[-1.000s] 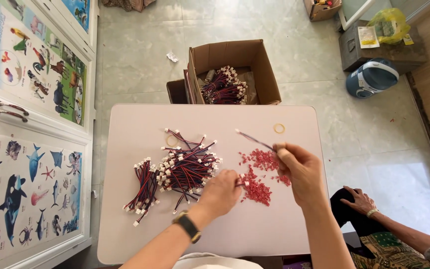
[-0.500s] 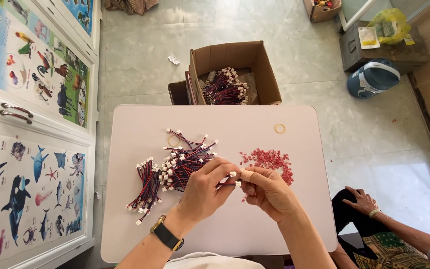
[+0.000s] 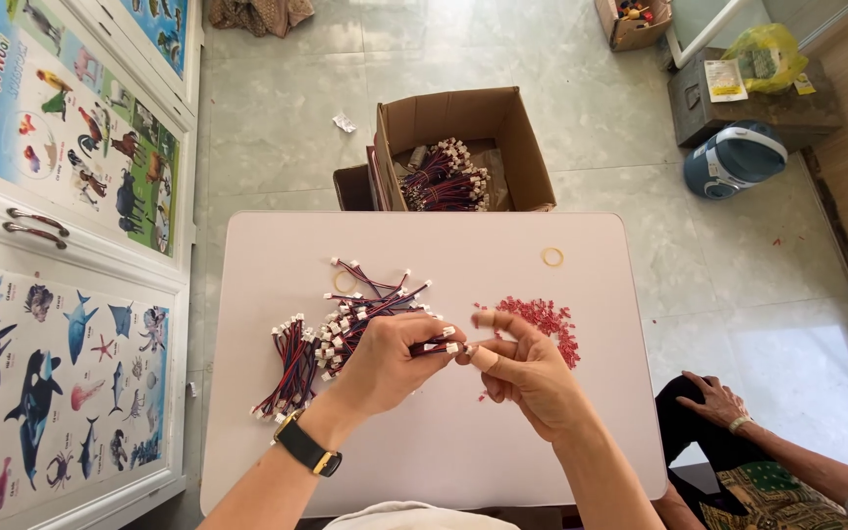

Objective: The person assembles small white plastic connectors onto bunches of red and black wires.

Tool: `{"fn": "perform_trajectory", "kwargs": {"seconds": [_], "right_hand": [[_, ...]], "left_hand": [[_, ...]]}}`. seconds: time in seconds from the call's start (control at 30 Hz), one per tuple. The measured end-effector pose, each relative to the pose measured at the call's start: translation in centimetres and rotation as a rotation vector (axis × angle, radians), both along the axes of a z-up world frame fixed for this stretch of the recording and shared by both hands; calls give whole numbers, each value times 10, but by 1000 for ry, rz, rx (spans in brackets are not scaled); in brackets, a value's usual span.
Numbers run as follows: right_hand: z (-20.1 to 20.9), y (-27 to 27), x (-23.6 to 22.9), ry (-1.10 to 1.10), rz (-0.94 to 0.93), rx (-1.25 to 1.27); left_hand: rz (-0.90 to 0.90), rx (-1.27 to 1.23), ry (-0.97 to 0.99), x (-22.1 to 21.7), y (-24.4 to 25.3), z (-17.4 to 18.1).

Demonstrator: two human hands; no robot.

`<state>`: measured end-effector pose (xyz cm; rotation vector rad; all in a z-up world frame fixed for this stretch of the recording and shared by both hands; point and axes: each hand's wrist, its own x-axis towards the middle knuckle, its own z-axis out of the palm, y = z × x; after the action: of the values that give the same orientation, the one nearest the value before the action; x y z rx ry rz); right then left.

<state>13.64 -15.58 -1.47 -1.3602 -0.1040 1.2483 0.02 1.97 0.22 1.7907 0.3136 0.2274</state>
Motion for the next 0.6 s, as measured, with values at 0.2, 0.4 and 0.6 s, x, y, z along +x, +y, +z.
{"fn": "perform_trajectory", "kwargs": {"seconds": [0.2,0.4,0.6], "right_hand": [[-11,4,-5,24,14,-108],[-16,8,-11,109,-39,-71],[-5,15,-16,-123,92,-62]], "left_hand": [[18,179,-88,-1,-6,-7],[44,219,-171,-5,-6,-11],[73,-299,271,-10,5,-12]]}}
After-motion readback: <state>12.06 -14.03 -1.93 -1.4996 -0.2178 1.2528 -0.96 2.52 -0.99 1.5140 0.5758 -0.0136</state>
